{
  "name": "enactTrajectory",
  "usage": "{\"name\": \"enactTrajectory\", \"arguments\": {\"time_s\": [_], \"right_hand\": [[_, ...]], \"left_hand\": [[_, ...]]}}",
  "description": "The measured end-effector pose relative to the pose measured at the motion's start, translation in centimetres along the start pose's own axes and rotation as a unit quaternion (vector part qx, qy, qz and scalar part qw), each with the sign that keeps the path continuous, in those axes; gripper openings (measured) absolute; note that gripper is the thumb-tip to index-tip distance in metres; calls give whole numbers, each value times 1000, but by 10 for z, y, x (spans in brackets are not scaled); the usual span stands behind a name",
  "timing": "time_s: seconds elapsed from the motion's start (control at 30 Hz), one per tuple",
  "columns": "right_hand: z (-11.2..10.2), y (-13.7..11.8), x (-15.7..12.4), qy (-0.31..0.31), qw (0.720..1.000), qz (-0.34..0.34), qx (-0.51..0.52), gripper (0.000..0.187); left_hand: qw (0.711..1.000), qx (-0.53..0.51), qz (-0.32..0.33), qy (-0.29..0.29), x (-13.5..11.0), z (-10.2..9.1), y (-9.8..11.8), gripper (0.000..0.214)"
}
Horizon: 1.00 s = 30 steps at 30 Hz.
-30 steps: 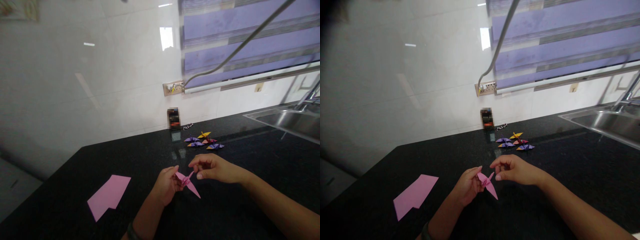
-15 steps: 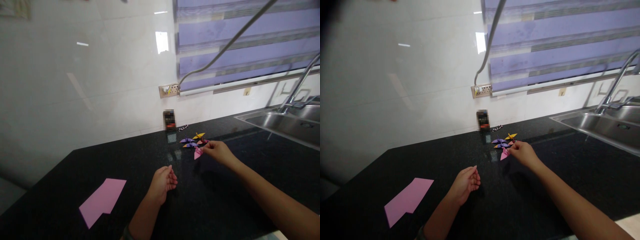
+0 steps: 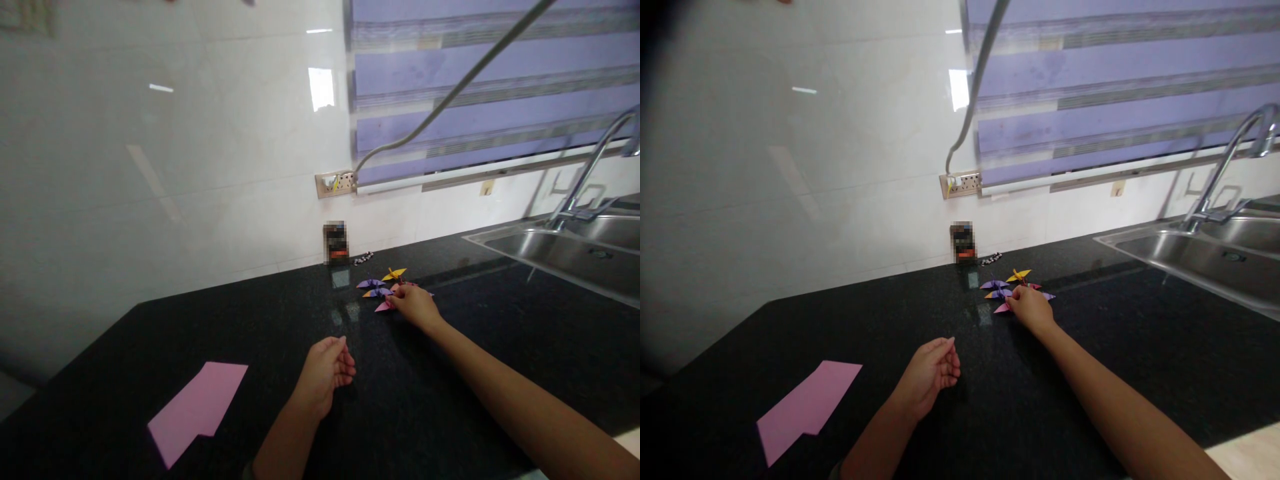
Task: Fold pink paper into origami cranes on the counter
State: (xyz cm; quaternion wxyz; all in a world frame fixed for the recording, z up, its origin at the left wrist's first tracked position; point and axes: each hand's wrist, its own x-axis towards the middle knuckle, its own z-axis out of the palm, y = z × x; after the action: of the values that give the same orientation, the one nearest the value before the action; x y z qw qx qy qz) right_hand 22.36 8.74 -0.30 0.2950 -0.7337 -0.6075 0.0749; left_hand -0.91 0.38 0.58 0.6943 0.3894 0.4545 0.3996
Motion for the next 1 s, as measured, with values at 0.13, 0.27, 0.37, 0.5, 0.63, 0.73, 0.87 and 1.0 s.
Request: {"name": "enactTrajectory", "arguments": {"time_s": [0.13,0.27,0.37,0.5,0.63,0.73,0.87,1.0], "right_hand": [[4,2,0,0,1000,-4,-11,24],[6,2,-1,6,1000,-8,-11,26],[7,-1,-1,13,1000,-12,-9,26],[10,-4,-3,22,1000,-14,-8,24],[6,-7,-6,32,999,-17,-7,24],[-8,-7,-5,42,999,-27,-8,32],[-31,-15,-9,60,997,-50,-16,46],[-27,-44,-40,-8,989,-149,-26,41]], "left_hand": [[1000,3,2,1,0,-1,0,25],[1000,7,2,0,0,0,0,25],[1000,10,2,2,0,0,0,25],[1000,13,3,5,0,0,0,24],[1000,13,7,2,1,0,-1,25],[1000,13,8,6,1,0,-1,25],[1000,14,8,15,0,1,-1,25],[998,31,32,36,2,-1,0,26]]}}
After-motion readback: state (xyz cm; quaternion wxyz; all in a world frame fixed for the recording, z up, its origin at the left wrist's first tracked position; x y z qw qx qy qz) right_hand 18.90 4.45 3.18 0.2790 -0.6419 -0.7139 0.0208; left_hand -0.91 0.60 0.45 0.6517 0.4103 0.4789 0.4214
